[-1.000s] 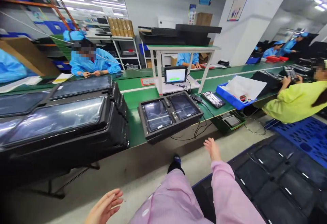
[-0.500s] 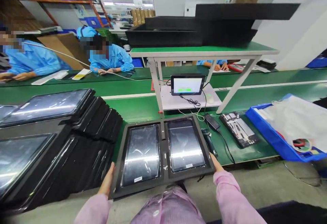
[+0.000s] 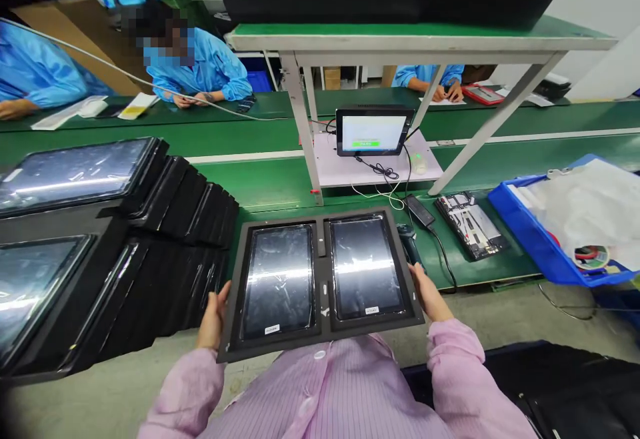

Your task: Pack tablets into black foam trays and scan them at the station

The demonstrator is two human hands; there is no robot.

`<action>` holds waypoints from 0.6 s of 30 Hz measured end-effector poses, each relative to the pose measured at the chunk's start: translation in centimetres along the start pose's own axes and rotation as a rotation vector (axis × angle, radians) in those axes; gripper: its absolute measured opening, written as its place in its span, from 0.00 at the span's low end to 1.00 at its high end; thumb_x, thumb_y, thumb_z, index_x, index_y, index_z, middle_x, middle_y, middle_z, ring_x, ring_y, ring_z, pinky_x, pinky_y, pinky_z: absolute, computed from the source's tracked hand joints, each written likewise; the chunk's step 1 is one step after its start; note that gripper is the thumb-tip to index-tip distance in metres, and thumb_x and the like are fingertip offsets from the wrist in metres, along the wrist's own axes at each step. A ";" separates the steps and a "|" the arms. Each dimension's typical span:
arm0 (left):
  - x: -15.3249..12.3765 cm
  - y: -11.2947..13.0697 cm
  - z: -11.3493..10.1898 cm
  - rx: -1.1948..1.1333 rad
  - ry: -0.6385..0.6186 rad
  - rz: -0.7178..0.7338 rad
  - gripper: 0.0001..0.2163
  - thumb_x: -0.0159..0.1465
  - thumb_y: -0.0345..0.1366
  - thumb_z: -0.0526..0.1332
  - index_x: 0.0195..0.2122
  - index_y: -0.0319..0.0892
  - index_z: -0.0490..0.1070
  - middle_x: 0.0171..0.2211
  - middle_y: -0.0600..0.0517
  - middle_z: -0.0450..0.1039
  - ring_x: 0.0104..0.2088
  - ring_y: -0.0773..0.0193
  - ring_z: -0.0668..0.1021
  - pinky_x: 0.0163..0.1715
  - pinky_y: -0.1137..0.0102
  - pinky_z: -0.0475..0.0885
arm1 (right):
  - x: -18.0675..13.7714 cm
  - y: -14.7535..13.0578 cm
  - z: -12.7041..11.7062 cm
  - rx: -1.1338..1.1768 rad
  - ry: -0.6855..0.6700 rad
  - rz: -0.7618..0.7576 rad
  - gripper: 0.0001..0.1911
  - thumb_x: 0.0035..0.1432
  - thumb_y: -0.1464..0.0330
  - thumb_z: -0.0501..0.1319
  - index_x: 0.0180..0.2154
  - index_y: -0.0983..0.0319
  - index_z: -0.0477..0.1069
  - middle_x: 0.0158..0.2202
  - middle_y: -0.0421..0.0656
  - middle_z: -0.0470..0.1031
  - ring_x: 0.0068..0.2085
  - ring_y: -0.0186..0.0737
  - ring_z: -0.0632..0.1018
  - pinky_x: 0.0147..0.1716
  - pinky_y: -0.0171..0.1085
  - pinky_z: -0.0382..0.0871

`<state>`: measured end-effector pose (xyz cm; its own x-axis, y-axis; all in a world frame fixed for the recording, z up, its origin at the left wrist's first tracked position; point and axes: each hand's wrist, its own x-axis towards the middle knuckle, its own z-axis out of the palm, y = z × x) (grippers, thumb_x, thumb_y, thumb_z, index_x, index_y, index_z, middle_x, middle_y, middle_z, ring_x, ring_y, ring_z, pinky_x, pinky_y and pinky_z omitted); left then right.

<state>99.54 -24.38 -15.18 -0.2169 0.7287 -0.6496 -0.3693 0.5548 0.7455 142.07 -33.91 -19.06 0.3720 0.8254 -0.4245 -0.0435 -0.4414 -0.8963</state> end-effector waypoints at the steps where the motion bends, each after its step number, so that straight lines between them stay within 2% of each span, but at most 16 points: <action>1: 0.3 -0.2 -0.5 0.033 -0.033 0.082 0.20 0.57 0.54 0.57 0.40 0.44 0.73 0.42 0.49 0.78 0.47 0.58 0.77 0.45 0.66 0.73 | -0.1 -0.4 0.1 -0.056 0.029 -0.022 0.29 0.58 0.46 0.49 0.47 0.59 0.71 0.44 0.47 0.77 0.46 0.48 0.77 0.45 0.45 0.71; 2: 0.5 -0.3 -0.9 0.114 -0.065 0.142 0.23 0.52 0.54 0.61 0.43 0.45 0.73 0.46 0.49 0.77 0.51 0.56 0.75 0.49 0.65 0.70 | -0.1 -0.8 0.2 -0.151 0.066 -0.051 0.28 0.55 0.47 0.54 0.48 0.58 0.71 0.43 0.46 0.78 0.46 0.49 0.77 0.45 0.44 0.71; 4: 0.5 -0.5 -1.4 0.377 -0.113 0.212 0.28 0.45 0.49 0.66 0.47 0.44 0.72 0.50 0.48 0.75 0.55 0.52 0.72 0.55 0.64 0.65 | -0.3 -1.8 0.5 -0.381 0.146 -0.107 0.27 0.49 0.53 0.61 0.49 0.59 0.71 0.40 0.44 0.79 0.44 0.50 0.78 0.45 0.44 0.70; 7: 0.1 -0.4 -1.1 0.654 -0.085 0.303 0.29 0.45 0.42 0.65 0.50 0.42 0.71 0.50 0.48 0.75 0.53 0.51 0.73 0.55 0.63 0.64 | -0.7 -3.2 0.8 -0.537 0.206 -0.137 0.23 0.49 0.58 0.61 0.47 0.58 0.73 0.36 0.44 0.79 0.40 0.51 0.78 0.41 0.44 0.71; 10: -0.4 0.5 -0.6 0.709 -0.070 0.367 0.28 0.48 0.42 0.61 0.52 0.40 0.70 0.46 0.49 0.77 0.48 0.53 0.76 0.50 0.65 0.68 | -0.7 -4.9 1.0 -0.533 0.215 -0.153 0.21 0.49 0.61 0.60 0.47 0.58 0.73 0.37 0.44 0.79 0.41 0.51 0.78 0.42 0.44 0.70; 13: -0.5 2.2 0.0 0.728 -0.046 0.444 0.28 0.48 0.40 0.62 0.52 0.41 0.70 0.41 0.50 0.79 0.44 0.54 0.78 0.46 0.66 0.70 | 0.3 -6.7 1.3 -0.520 0.216 -0.166 0.21 0.49 0.62 0.60 0.47 0.58 0.73 0.40 0.45 0.79 0.44 0.52 0.77 0.46 0.45 0.69; 16: 0.0 3.7 0.9 0.716 -0.019 0.500 0.28 0.48 0.39 0.62 0.53 0.41 0.70 0.41 0.50 0.79 0.44 0.54 0.77 0.47 0.65 0.69 | 2.1 -8.2 2.1 -0.487 0.200 -0.171 0.21 0.49 0.63 0.59 0.47 0.59 0.73 0.43 0.45 0.78 0.47 0.53 0.75 0.50 0.47 0.66; 18: 0.5 4.0 1.5 0.719 -0.004 0.478 0.28 0.48 0.38 0.61 0.53 0.41 0.70 0.41 0.50 0.79 0.45 0.54 0.77 0.48 0.64 0.69 | 3.0 -8.6 2.7 -0.451 0.173 -0.166 0.22 0.49 0.64 0.59 0.48 0.60 0.72 0.45 0.46 0.77 0.49 0.53 0.74 0.52 0.48 0.64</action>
<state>99.33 -21.19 -12.26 -0.1995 0.9493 -0.2430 0.4224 0.3071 0.8528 141.07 -26.71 -13.01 0.4894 0.8440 -0.2195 0.4193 -0.4484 -0.7894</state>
